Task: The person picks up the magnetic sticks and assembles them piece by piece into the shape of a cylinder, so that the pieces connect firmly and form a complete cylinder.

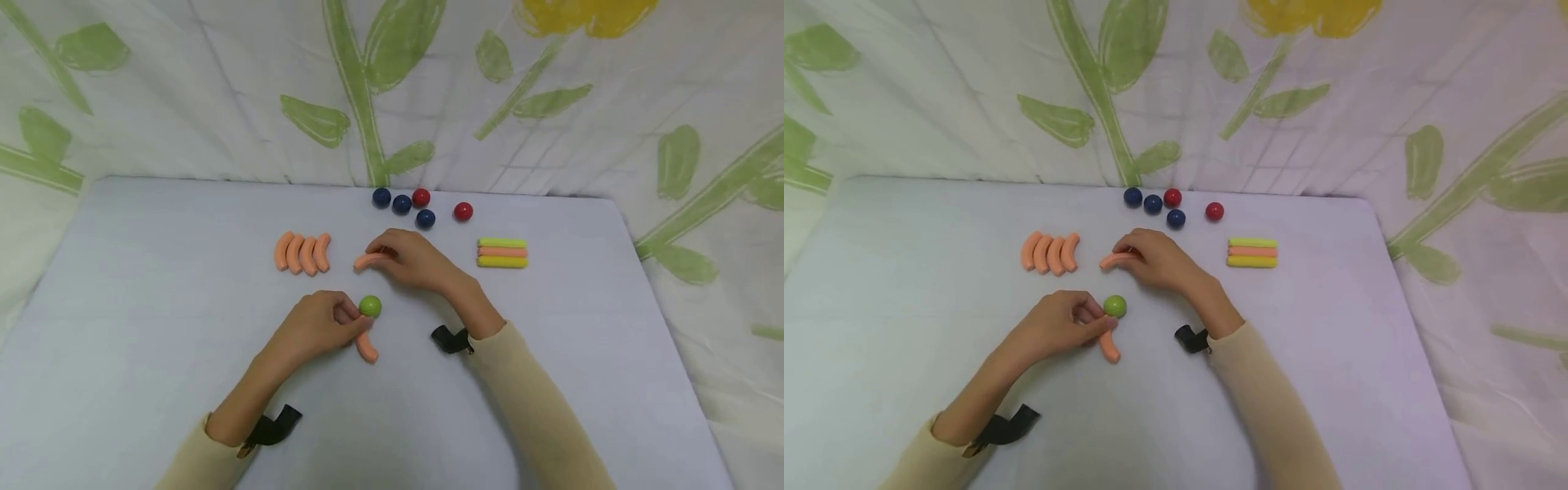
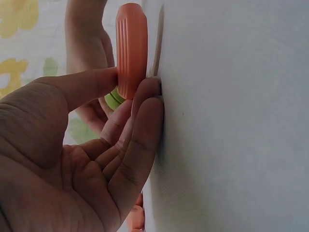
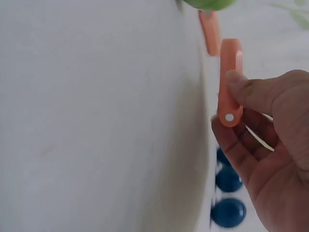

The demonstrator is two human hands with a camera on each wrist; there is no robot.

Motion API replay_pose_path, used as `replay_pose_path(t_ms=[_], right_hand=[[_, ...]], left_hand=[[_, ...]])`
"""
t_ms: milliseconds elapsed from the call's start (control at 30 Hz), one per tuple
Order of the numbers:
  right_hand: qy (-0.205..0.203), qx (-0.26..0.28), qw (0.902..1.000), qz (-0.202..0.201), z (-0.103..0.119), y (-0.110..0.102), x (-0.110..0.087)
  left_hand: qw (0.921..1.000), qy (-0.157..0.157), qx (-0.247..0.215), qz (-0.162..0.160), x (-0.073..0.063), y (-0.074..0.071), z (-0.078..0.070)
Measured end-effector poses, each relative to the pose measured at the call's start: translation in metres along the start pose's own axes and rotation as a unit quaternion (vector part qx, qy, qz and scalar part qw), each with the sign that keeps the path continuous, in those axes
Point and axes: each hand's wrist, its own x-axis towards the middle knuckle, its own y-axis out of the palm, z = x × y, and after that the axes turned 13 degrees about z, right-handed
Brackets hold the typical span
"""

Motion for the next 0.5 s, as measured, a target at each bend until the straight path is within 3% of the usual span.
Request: replay_pose_path(t_ms=[267, 500], right_hand=[[0.013, 0.023, 0.9987, -0.043, -0.007, -0.001, -0.041], [-0.007, 0.012, 0.9992, -0.037, -0.007, 0.005, -0.052]], left_hand=[[1.0000, 0.004, -0.004, -0.004, 0.004, 0.004, 0.000], [1.0000, -0.008, -0.001, -0.003, 0.003, 0.001, 0.000]])
